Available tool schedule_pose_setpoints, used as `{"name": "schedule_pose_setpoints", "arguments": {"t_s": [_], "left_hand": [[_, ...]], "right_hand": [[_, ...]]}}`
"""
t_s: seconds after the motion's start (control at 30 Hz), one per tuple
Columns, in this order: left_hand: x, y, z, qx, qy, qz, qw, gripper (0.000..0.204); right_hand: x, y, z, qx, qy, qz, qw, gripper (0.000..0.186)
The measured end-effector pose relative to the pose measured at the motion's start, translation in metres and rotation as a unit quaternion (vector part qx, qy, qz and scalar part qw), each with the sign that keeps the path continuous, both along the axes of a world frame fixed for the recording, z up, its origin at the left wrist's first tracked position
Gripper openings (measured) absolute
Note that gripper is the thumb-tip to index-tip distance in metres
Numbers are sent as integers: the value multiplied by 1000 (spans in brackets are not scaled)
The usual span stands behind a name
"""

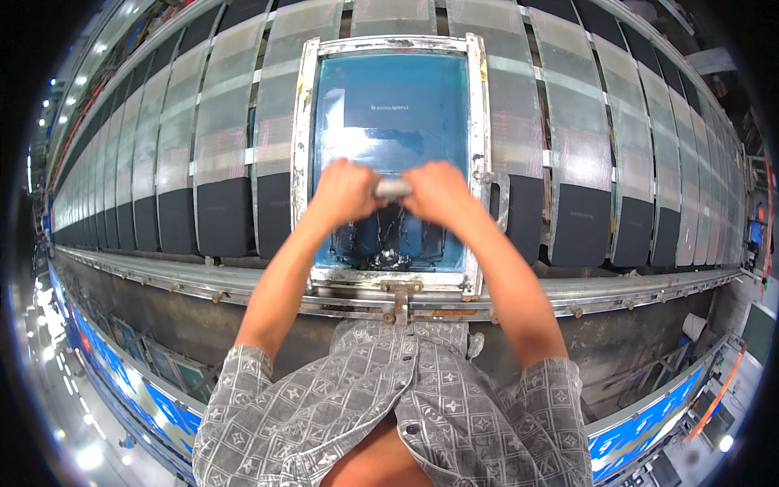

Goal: The person uses a squeegee to spread ink across a screen printing frame, repeatedly rolling the squeegee back and forth to distribute the ink evenly. The person occasionally lifts the frame to reposition it on the conveyor.

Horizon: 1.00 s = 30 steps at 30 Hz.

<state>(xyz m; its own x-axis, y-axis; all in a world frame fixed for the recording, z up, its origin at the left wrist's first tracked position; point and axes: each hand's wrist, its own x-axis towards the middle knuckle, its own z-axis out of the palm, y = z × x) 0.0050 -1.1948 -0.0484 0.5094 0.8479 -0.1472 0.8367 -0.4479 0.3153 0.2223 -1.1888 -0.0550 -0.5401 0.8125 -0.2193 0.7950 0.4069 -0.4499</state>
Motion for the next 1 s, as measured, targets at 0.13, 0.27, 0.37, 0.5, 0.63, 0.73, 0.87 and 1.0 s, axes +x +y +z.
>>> {"name": "schedule_pose_setpoints", "arguments": {"t_s": [0.13,0.27,0.37,0.5,0.63,0.73,0.87,1.0], "left_hand": [[0,44,-14,31,-37,23,999,21],[2,-17,-21,4,-55,28,998,16],[0,-90,-19,-9,-81,0,997,11],[-2,-87,-8,-16,-68,-15,997,14],[-1,-9,-10,25,-28,5,999,25],[-1,42,-16,29,-24,2,999,24],[0,46,-18,9,-53,18,998,23],[2,17,-22,9,-38,37,999,19]], "right_hand": [[-5,48,-3,-38,9,-31,999,22],[-1,-13,-15,2,23,2,1000,22],[1,-91,-11,-13,29,27,999,25],[6,-94,-14,-19,34,35,999,26],[0,-8,-3,5,7,5,1000,19],[-3,44,-5,-40,8,-28,999,24],[-6,48,1,-73,13,-47,996,24],[-7,24,-3,-58,-10,-30,998,24]]}}
